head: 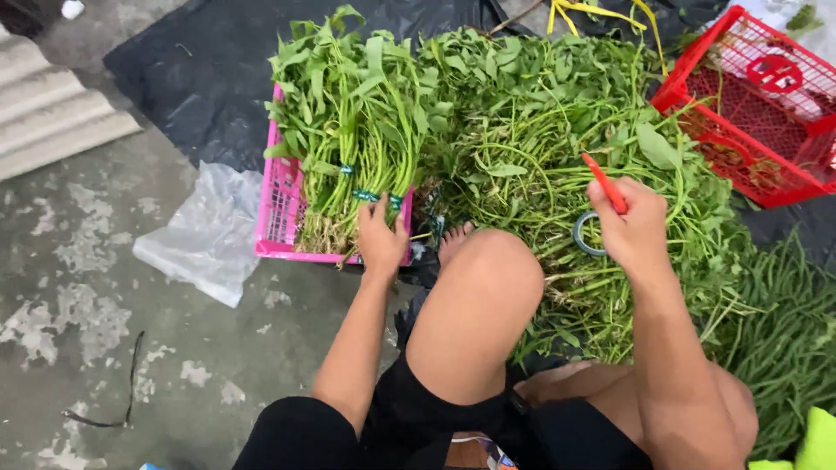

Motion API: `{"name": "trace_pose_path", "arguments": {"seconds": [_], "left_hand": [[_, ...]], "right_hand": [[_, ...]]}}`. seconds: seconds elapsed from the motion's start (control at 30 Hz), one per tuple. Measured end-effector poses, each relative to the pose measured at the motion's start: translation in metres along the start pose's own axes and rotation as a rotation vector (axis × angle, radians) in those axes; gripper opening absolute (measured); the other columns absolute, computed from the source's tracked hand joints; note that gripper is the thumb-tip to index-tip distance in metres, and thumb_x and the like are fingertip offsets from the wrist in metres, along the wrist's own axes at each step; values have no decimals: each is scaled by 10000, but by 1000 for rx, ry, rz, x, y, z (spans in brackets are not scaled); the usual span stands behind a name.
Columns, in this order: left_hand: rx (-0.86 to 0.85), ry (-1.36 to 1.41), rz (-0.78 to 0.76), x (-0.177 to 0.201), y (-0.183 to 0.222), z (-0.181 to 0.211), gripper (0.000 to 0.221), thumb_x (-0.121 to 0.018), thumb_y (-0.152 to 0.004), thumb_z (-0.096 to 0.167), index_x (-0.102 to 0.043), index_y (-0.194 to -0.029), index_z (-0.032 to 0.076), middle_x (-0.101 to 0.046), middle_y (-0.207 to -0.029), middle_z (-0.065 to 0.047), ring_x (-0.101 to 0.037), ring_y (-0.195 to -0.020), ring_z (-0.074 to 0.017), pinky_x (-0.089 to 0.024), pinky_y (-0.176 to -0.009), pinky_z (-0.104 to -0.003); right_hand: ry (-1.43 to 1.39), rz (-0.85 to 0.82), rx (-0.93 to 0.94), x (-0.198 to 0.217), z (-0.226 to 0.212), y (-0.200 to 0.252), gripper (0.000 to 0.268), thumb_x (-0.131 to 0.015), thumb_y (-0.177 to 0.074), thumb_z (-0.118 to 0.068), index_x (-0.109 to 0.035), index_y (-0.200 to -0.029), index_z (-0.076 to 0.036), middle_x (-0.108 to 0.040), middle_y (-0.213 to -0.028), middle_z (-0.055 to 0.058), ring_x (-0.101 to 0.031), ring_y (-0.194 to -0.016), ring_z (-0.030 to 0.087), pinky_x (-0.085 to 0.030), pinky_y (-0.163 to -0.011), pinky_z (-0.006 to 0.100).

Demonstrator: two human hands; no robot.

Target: Bundling water spinach by gathering stalks into bunches, trimming the root ends with a small blade, and securing them with tape.

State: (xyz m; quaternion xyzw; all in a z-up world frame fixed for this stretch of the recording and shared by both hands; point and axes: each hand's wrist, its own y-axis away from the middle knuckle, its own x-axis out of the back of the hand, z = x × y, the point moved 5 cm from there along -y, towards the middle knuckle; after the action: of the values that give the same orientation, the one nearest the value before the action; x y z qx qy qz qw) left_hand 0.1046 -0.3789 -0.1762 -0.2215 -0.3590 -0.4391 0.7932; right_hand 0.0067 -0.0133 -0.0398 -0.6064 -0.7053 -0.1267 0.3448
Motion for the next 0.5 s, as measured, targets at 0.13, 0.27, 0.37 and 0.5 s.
{"name": "trace_pose_path", "arguments": {"seconds": [0.13,0.27,0.37,0.5], "left_hand": [[-26,-22,57,20,-5,18,522,-749,-872,248,-621,-1340,57,-566,-1135,-133,-646,-1056,-389,-537,-873,-551],[-109,170,-50,32,-22,53,499,-781,-871,319,-630,-1264,49,-631,-1108,-159,-650,-1092,-405,-505,-909,-574],[-252,429,-289,56,-26,136,529,-777,-892,280,-582,-1316,32,-674,-1141,-179,-666,-1135,-392,-521,-956,-515],[-714,437,-498,79,-2,268,594,-810,-885,335,-564,-1369,95,-697,-1169,-118,-693,-1148,-320,-546,-967,-472]], "right_hand": [[67,-9,-24,6,-5,-1,517,-672,-1123,-256,-577,-685,2,-542,-657,177,-575,-672,399,-431,-719,422],[-26,38,-171,18,11,7,403,-560,-1161,-295,-722,-869,-69,-675,-742,141,-658,-769,324,-485,-800,406],[-75,87,-207,33,18,10,472,-478,-1178,-330,-743,-900,-56,-695,-775,182,-702,-835,361,-511,-842,431],[-128,179,-171,58,36,25,503,-415,-1180,-355,-762,-956,-67,-695,-791,188,-708,-851,340,-517,-844,412]]}}
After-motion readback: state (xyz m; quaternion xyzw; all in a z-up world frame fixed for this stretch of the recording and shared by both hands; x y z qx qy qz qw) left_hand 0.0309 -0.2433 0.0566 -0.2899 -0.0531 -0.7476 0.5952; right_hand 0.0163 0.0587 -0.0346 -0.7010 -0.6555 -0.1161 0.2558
